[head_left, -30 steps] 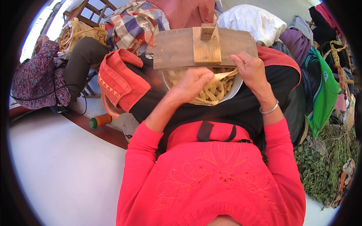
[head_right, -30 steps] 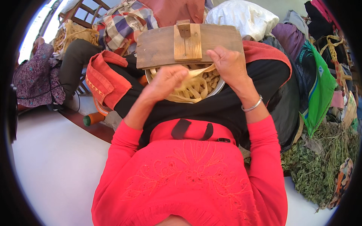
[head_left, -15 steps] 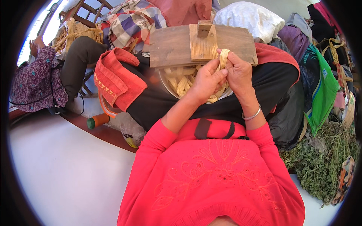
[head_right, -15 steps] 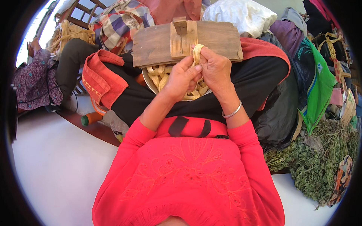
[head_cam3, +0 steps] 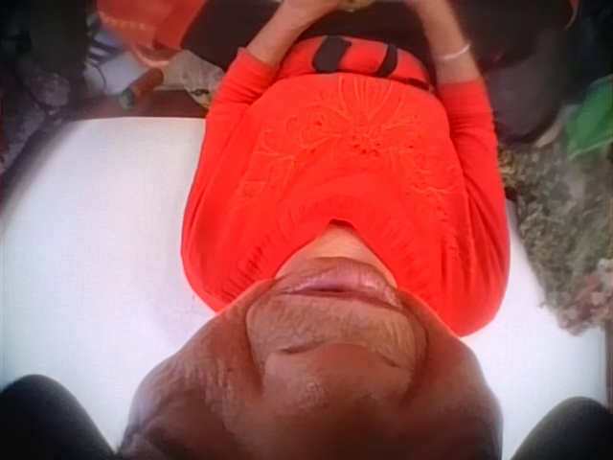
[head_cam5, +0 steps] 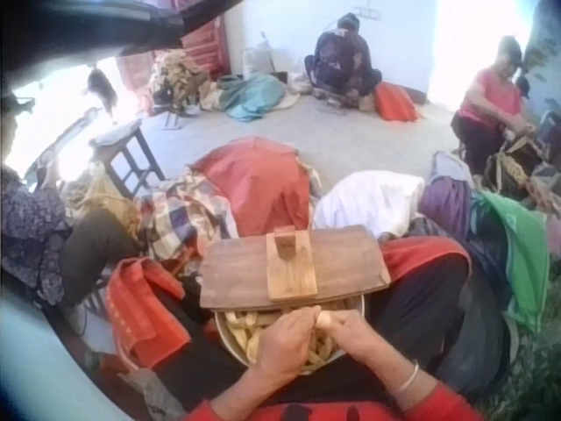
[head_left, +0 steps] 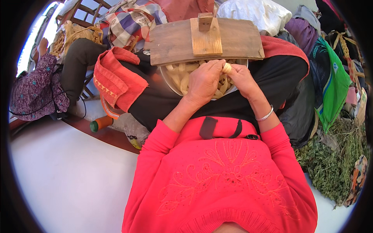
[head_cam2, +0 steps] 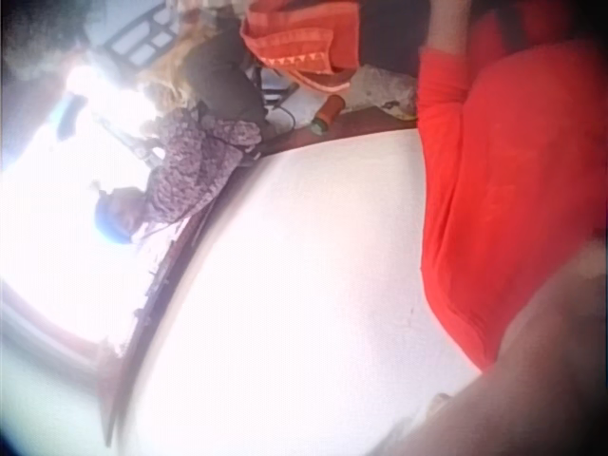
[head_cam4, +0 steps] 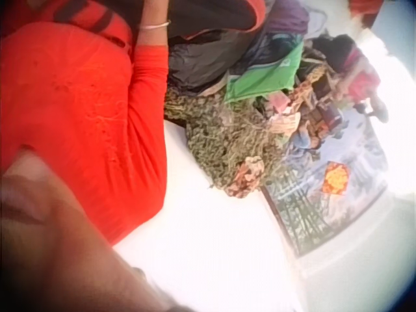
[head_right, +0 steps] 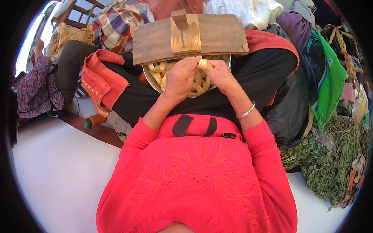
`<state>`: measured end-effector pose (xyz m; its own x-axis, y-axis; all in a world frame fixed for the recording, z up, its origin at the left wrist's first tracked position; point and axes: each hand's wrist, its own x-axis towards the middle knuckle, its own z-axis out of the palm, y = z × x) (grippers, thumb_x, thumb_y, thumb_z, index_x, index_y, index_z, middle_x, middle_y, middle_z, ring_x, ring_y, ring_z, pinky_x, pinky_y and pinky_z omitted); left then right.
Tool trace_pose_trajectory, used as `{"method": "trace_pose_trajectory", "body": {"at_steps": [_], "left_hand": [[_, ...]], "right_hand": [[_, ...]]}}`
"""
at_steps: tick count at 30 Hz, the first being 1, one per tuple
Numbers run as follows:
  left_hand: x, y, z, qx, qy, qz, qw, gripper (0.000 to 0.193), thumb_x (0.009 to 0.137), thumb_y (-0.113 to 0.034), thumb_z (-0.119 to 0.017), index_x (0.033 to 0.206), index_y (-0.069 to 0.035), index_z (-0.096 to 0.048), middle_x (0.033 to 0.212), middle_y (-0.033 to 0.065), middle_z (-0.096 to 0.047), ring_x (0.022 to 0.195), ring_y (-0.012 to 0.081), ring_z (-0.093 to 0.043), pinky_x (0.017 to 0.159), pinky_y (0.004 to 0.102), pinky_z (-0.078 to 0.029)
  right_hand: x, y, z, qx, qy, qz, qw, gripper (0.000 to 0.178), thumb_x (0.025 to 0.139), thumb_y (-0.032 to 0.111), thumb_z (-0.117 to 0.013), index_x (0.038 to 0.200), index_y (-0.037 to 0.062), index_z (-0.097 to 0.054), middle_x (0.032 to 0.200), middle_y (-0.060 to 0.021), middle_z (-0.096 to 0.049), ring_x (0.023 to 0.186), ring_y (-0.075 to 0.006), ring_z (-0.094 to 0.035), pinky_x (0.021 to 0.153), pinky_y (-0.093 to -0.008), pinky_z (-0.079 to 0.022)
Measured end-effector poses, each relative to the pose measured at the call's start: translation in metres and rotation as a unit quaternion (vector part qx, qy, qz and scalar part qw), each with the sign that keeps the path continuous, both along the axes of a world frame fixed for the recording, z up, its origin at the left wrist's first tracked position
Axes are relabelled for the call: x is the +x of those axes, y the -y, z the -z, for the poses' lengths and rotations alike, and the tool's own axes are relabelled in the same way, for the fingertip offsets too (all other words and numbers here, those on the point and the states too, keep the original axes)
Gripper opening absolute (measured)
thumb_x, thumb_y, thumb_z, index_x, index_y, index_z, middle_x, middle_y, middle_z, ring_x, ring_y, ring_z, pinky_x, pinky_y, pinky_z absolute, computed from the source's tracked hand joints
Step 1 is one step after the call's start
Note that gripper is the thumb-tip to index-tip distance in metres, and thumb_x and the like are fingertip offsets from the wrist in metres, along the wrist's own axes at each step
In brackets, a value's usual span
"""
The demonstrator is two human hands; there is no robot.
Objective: The person picks up flat strips of dough or husk from a metal bowl, places them one by one under a wooden pressing tool to flatten them, and then wraps or folds the strips by hand.
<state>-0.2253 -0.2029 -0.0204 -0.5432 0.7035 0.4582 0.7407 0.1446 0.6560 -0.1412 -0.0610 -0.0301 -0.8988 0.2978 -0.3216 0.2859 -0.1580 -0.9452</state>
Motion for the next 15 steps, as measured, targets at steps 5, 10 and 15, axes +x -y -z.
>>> {"method": "trace_pose_trajectory", "body": {"at_steps": [5, 10, 15], "left_hand": [[0.0, 0.008, -0.006, 0.001, 0.096, 0.05, 0.994, 0.034, 0.082, -0.007, -0.061, 0.115, -0.001, -0.058, 0.114, 0.0158, -0.06, 0.098, 0.0349, -0.058, 0.085, 0.0364, -0.047], [-0.007, 0.002, -0.026, -0.013, 0.166, 0.062, 0.984, 0.03, 0.086, -0.013, -0.059, 0.112, 0.002, -0.057, 0.11, 0.0177, -0.061, 0.096, 0.0353, -0.058, 0.084, 0.0375, -0.046], [-0.017, -0.016, -0.001, 0.021, 0.333, 0.013, 0.943, 0.023, 0.091, -0.019, -0.053, 0.102, 0.001, -0.058, 0.078, 0.0147, -0.06, 0.066, 0.0237, -0.059, 0.063, 0.0326, -0.047]], "right_hand": [[0.003, 0.007, -0.003, -0.319, -0.042, 0.002, 0.947, 0.024, 0.093, 0.021, -0.06, 0.09, -0.0011, -0.068, 0.098, -0.0024, -0.063, 0.088, -0.0099, -0.058, 0.078, -0.0237, -0.045], [-0.004, 0.018, -0.012, 0.151, -0.152, 0.049, 0.976, 0.009, 0.082, -0.001, -0.059, 0.087, -0.0036, -0.066, 0.114, -0.0077, -0.059, 0.097, -0.0191, -0.056, 0.085, -0.0301, -0.045], [-0.011, 0.018, -0.015, 0.366, -0.221, 0.114, 0.897, 0.009, 0.075, 0.0, -0.066, 0.085, -0.0011, -0.066, 0.111, -0.0129, -0.058, 0.101, -0.0278, -0.054, 0.089, -0.0333, -0.042]]}}
